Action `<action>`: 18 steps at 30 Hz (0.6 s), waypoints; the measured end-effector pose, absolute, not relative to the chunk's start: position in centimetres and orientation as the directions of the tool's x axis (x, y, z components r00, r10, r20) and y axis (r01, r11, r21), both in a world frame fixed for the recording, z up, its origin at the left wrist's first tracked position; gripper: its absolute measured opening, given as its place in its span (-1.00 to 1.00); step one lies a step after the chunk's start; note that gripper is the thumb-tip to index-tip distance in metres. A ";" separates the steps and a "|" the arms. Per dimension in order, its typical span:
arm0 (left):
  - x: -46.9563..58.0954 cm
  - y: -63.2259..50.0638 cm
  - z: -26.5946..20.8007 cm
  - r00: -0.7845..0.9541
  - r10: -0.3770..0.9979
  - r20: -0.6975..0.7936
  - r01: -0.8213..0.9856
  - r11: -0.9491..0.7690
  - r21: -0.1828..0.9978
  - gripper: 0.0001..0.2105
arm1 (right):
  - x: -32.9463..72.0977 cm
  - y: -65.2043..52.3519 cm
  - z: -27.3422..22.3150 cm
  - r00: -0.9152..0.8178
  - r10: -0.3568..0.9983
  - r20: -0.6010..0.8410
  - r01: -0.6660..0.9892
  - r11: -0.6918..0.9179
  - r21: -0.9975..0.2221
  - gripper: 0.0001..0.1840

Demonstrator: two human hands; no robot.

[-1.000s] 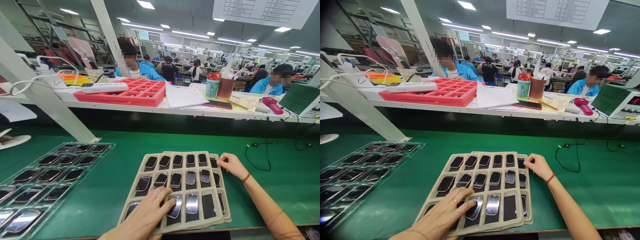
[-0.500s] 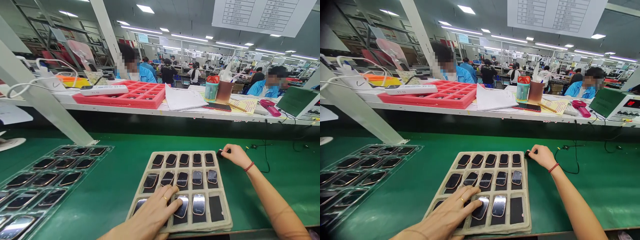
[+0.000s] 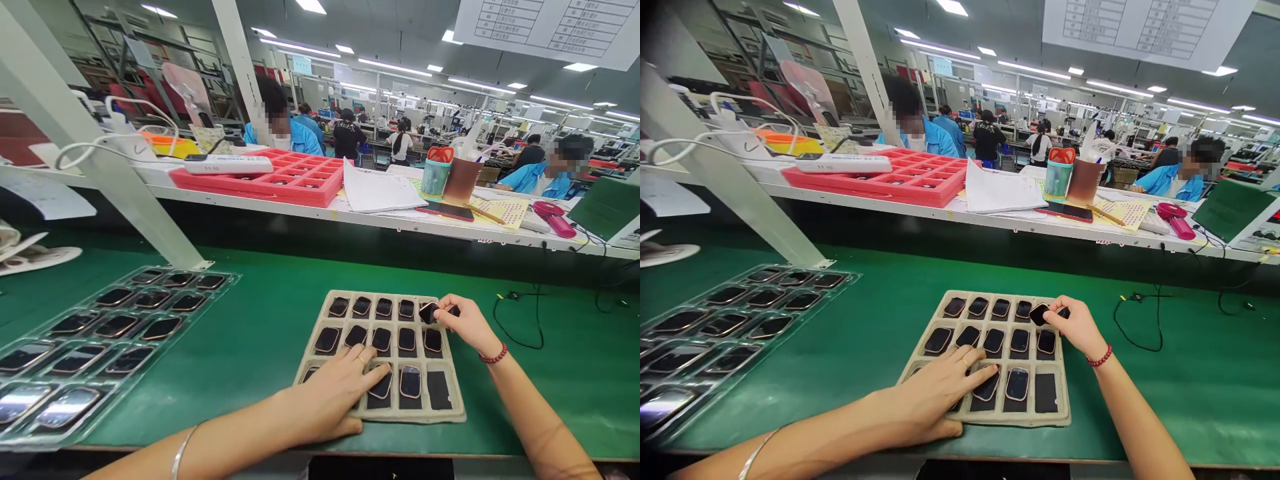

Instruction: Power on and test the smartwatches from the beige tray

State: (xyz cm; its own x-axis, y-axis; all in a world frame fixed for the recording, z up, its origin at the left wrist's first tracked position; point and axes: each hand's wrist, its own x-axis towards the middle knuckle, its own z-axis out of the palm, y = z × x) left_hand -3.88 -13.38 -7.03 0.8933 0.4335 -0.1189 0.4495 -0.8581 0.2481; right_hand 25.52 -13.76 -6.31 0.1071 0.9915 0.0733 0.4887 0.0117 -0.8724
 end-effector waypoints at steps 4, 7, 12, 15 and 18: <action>-4.6 -13.4 -7.0 0.883 0.454 -0.122 0.470 -0.850 0.240 -0.22 | 24.7 -13.5 -6.3 0.056 0.997 0.053 0.466 0.021 -0.884 -0.80; -5.0 -13.2 -6.9 0.886 0.451 -0.107 0.463 -0.851 0.248 -0.24 | 24.6 -13.3 -6.8 0.056 0.998 0.037 0.441 0.009 -0.897 -0.80; -5.2 -12.8 -6.4 0.900 0.431 -0.065 0.430 -0.854 0.294 -0.23 | 24.1 -13.1 -7.3 0.030 1.000 0.008 0.409 -0.005 -0.913 -0.80; -4.6 -12.2 -5.7 0.865 0.502 -0.018 0.470 -0.797 0.379 -0.38 | 23.2 -13.0 -7.1 -0.025 1.000 0.006 0.415 0.015 -0.910 -0.81; -3.2 -11.1 -5.4 0.744 0.664 0.077 0.526 -0.654 0.544 -0.54 | 21.6 -12.9 -7.1 -0.083 0.997 -0.001 0.414 0.034 -0.910 -0.81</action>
State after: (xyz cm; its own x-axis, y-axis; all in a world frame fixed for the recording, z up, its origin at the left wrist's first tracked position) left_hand -3.18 -11.10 -5.43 0.7442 0.6635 0.0772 0.5264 -0.6536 0.5437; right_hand 21.58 -12.88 -7.08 -0.0826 0.9966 -0.0008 0.4140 0.0336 -0.9096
